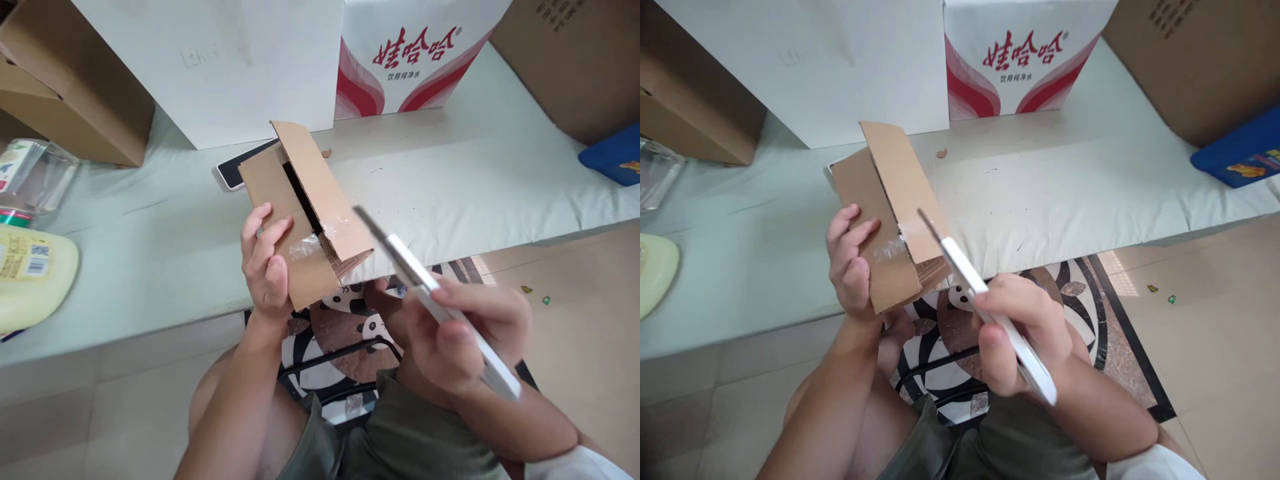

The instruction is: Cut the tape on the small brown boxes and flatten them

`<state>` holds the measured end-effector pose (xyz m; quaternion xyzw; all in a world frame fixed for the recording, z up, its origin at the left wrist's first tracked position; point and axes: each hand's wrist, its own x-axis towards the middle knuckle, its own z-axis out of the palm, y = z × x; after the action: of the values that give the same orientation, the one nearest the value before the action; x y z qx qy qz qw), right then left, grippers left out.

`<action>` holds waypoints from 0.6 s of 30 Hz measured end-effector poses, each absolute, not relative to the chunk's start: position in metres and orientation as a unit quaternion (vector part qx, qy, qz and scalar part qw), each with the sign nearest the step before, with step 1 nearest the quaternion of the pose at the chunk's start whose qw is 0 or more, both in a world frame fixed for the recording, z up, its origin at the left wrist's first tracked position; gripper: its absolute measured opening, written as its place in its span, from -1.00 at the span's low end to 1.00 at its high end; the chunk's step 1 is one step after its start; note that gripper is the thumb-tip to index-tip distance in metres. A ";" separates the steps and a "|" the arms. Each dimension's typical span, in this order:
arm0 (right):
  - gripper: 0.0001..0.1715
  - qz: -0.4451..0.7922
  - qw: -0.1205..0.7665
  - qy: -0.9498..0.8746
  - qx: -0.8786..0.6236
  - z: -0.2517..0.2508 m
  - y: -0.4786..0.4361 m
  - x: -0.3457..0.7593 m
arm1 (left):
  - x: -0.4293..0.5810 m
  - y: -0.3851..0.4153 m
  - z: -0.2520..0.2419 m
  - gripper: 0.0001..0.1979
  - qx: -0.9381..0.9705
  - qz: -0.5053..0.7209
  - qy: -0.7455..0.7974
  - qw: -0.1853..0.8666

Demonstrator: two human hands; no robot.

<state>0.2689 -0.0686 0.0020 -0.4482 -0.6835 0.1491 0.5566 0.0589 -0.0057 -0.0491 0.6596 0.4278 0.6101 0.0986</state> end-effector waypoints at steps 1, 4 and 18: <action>-0.80 0.119 0.596 -0.672 -0.424 0.002 -0.062 0.270 | 0.059 -0.006 -0.049 -0.56 0.657 0.609 0.431 0.106; -0.78 0.099 0.594 -0.670 -0.435 -0.002 -0.037 0.275 | 0.058 -0.004 -0.051 -0.56 0.649 0.621 0.424 0.117; -0.53 0.155 0.183 -0.687 -0.686 -0.056 0.011 0.278 | 0.021 0.011 -0.051 -0.55 0.522 0.657 0.432 0.331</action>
<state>0.2780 0.0110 -0.0562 -0.6863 -0.6866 0.1547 0.1832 0.0207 0.0115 -0.0508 0.5217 0.4319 0.6573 0.3306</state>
